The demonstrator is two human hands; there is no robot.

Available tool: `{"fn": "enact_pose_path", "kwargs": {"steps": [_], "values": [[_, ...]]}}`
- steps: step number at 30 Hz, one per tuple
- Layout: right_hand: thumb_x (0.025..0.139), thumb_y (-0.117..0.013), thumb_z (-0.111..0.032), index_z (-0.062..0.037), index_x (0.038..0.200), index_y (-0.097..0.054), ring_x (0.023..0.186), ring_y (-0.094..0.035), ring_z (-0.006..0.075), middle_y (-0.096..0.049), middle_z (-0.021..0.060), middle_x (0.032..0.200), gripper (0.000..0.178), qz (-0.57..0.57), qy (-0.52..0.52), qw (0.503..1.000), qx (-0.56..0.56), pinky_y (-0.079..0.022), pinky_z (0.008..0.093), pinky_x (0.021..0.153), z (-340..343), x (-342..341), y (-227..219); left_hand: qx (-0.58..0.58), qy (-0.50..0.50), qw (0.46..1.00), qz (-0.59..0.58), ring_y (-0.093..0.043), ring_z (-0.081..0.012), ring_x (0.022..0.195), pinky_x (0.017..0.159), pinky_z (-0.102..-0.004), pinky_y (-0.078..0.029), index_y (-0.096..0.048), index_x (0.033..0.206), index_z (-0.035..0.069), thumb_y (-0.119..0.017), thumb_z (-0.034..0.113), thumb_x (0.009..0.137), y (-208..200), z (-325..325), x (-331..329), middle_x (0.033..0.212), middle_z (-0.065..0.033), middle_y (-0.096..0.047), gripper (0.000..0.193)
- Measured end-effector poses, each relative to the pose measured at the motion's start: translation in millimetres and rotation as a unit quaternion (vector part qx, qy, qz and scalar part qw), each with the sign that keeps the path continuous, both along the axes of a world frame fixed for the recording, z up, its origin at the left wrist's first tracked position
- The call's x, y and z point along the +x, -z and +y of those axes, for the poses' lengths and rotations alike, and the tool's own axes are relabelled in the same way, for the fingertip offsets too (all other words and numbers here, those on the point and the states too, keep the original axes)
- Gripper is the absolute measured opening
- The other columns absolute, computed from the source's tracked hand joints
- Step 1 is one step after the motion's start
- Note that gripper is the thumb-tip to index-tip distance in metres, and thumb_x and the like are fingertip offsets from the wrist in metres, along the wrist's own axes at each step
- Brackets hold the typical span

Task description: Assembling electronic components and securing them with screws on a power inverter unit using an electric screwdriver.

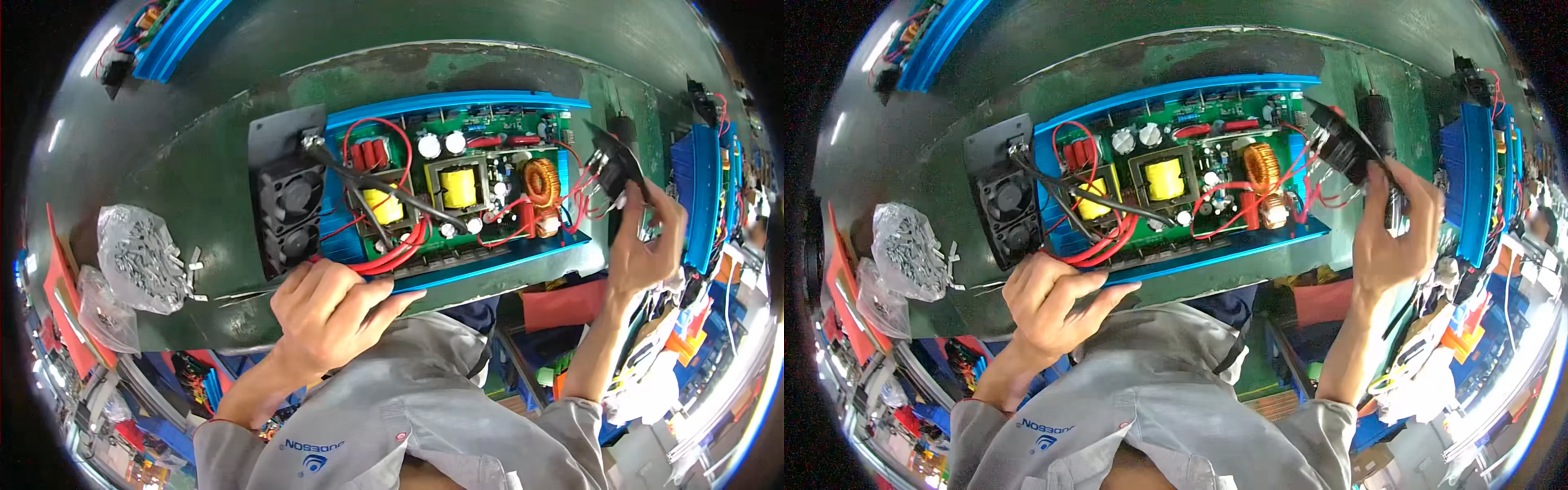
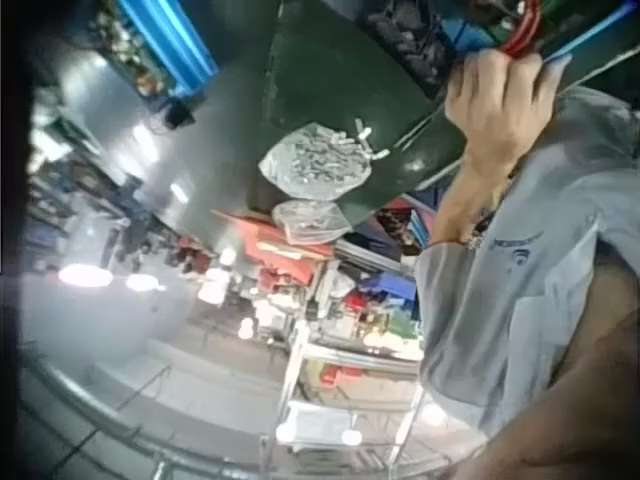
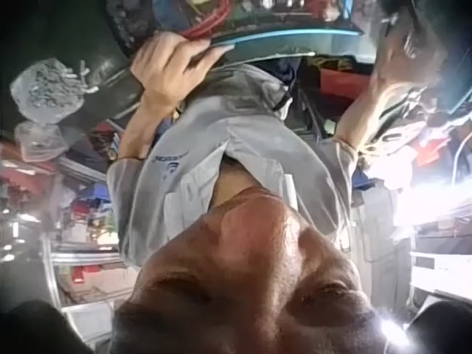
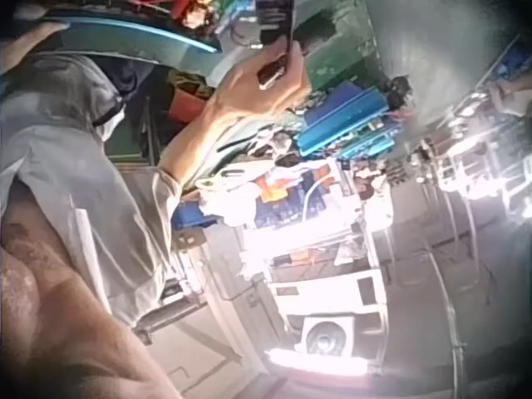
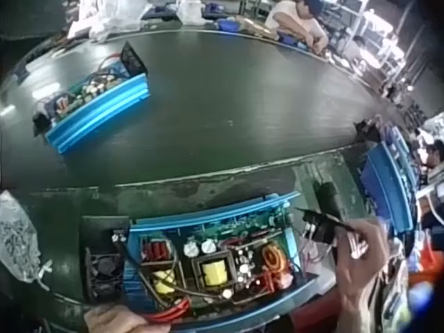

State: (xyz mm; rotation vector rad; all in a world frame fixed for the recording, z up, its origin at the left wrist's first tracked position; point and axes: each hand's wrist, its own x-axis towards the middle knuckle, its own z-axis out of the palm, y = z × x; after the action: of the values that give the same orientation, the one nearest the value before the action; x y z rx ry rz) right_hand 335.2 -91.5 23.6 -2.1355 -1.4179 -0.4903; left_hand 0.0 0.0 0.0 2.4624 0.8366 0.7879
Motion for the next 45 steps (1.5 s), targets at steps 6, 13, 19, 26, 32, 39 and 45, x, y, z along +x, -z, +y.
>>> {"fn": "enact_pose_path", "kwargs": {"steps": [6, 13, 19, 26, 32, 39, 45], "values": [[0.077, -0.073, 0.011, -0.0022, 0.1, -0.069, 0.089, -0.069, 0.0307, -0.07, 0.0132, 0.098, 0.027, -0.156, -0.205, 0.962, 0.087, -0.058, 0.0379, 0.081, 20.7, -3.9, -32.6, 0.001, 0.003, 1.0, -0.002, -0.053, -0.0181, 0.059, 0.051, -0.032, -0.04, -0.066, 0.08, 0.012, -0.095, 0.026, 0.062, 0.3, -1.5, 8.1, 0.071, 0.0007, -0.05, 0.036], [0.086, -0.081, -0.01, -0.0055, 0.099, -0.071, 0.07, -0.048, 0.0097, -0.069, 0.0012, 0.089, 0.017, 0.031, -0.049, 0.994, 0.095, -0.041, 0.0241, 0.065, 33.6, 7.3, 8.0, 0.003, -0.008, 1.0, 0.019, -0.058, -0.0238, 0.067, 0.06, -0.0357, -0.043, -0.067, 0.09, 0.01, -0.095, 0.025, 0.062, -34.7, -10.8, 21.6, 0.081, -0.0046, -0.059, 0.042], [0.086, -0.082, -0.013, -0.0055, 0.094, -0.07, 0.064, -0.042, 0.0065, -0.066, -0.0016, 0.084, 0.016, 0.059, -0.044, 0.987, 0.142, -0.035, 0.0232, 0.057, 16.5, -3.6, 13.5, 0.039, -0.038, 0.998, 0.013, -0.058, -0.0272, 0.069, 0.065, -0.0389, -0.047, -0.065, 0.088, 0.007, -0.08, 0.022, 0.08, -26.0, -10.5, 111.0, 0.085, -0.0056, -0.056, 0.023], [0.088, -0.08, -0.015, -0.0045, 0.095, -0.07, 0.063, -0.048, 0.0065, -0.066, -0.0002, 0.08, 0.016, 0.102, -0.035, 0.987, 0.117, -0.037, 0.0243, 0.056, -7.6, -7.7, 16.6, 0.135, -0.064, 0.989, 0.008, -0.056, -0.0237, 0.066, 0.062, -0.0367, -0.043, -0.066, 0.084, 0.011, -0.079, 0.018, 0.079, -41.4, 7.2, 98.5, 0.081, -0.0033, -0.056, 0.016], [0.094, -0.074, -0.017, -0.0031, 0.113, -0.069, 0.08, -0.062, 0.011, -0.068, 0.0058, 0.092, 0.025, 0.225, 0.005, 0.974, 0.036, -0.05, 0.0271, 0.071, -5.2, 12.9, 23.7, 0.118, -0.067, 0.988, -0.077, -0.062, -0.0239, 0.077, 0.068, -0.0368, -0.046, -0.068, 0.097, 0.01, -0.083, 0.022, 0.079, -43.6, -1.4, 104.8, 0.089, -0.0061, -0.062, 0.026], [0.091, -0.071, -0.003, -0.0012, 0.111, -0.069, 0.085, -0.059, 0.0162, -0.068, 0.0074, 0.102, 0.02, 0.111, -0.097, 0.985, 0.092, -0.048, 0.0292, 0.076, -28.3, -19.7, 10.8, 0.054, -0.319, 0.942, -0.088, -0.065, -0.0222, 0.096, 0.08, -0.0356, -0.05, -0.066, 0.113, 0.005, -0.08, 0.017, 0.085, -39.0, 10.0, -11.5, 0.107, -0.0093, -0.067, 0.033], [0.082, -0.074, 0.003, -0.0056, 0.119, -0.068, 0.095, -0.064, 0.0235, -0.066, 0.0098, 0.107, 0.039, 0.165, -0.323, 0.93, -0.059, -0.051, 0.0329, 0.082, 53.7, -87.8, -24.7, -0.111, -0.237, 0.959, -0.111, -0.068, -0.0267, 0.089, 0.078, -0.036, -0.052, -0.067, 0.112, 0.0, -0.079, 0.023, 0.087, -16.5, 29.8, 0.2, 0.103, -0.0137, -0.068, 0.037]]}}
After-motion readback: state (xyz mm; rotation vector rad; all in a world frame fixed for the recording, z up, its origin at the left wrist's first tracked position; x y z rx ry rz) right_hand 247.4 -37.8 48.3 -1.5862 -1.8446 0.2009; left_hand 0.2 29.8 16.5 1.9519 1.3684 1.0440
